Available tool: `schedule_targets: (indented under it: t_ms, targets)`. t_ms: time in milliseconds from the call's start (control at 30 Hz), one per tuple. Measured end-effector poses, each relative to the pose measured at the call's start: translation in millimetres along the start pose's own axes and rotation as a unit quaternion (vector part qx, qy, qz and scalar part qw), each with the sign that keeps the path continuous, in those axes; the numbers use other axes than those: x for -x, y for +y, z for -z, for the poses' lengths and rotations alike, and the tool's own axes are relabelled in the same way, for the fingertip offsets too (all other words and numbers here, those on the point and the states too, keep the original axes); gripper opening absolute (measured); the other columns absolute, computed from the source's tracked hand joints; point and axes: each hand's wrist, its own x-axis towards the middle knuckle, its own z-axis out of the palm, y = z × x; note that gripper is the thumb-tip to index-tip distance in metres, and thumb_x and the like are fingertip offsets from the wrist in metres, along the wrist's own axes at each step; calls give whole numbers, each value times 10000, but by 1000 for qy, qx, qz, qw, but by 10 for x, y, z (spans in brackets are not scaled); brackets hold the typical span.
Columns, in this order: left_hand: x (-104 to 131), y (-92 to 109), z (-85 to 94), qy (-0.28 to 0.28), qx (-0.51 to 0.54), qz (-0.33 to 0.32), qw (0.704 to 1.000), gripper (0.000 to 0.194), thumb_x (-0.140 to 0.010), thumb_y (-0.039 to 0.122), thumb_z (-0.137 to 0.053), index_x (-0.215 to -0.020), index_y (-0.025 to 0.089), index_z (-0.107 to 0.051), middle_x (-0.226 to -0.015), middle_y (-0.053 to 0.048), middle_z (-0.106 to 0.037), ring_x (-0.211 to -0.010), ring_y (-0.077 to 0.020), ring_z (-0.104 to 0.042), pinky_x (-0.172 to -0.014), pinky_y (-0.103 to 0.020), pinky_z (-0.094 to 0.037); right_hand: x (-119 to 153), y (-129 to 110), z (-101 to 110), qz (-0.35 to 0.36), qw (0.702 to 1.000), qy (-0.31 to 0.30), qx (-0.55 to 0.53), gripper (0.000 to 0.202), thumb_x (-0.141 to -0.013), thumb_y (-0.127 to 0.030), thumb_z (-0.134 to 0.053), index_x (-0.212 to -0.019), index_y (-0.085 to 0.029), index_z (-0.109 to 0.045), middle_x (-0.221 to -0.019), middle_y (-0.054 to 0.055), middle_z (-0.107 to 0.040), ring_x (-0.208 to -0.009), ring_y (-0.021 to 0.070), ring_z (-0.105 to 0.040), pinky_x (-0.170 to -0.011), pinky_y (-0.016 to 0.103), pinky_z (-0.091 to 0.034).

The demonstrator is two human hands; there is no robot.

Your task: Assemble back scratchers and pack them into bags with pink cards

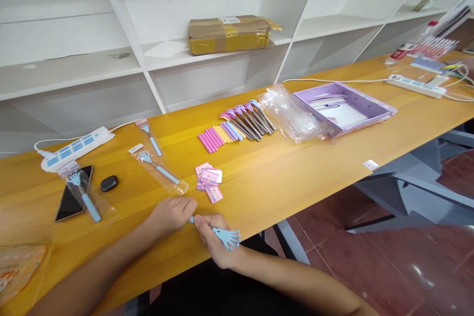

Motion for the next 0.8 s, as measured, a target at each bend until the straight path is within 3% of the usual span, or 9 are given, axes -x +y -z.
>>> schedule_targets:
  t_ms: [600, 800]
  targets:
    - [-23, 19, 62, -25, -8, -10, 1000, 274, -938, 35, -494, -754, 235, -464, -601, 27, -545, -470, -168, -541, -445, -314, -327, 242, 95, 83, -5, 999, 22, -26, 679, -1085, -700, -469, -620, -220, -346, -554, -50, -300, -532, 85, -279, -538, 304, -220]
    - [-24, 135, 170, -16, -11, 5, 1000, 276, -937, 19, -485, -769, 236, -459, -627, 26, -536, -497, -168, -538, -461, -315, -335, 288, -41, 110, 7, 1000, -2, 9, 698, -1058, -750, -470, -637, -226, -285, -590, -56, -230, -567, 89, -215, -554, 320, -170]
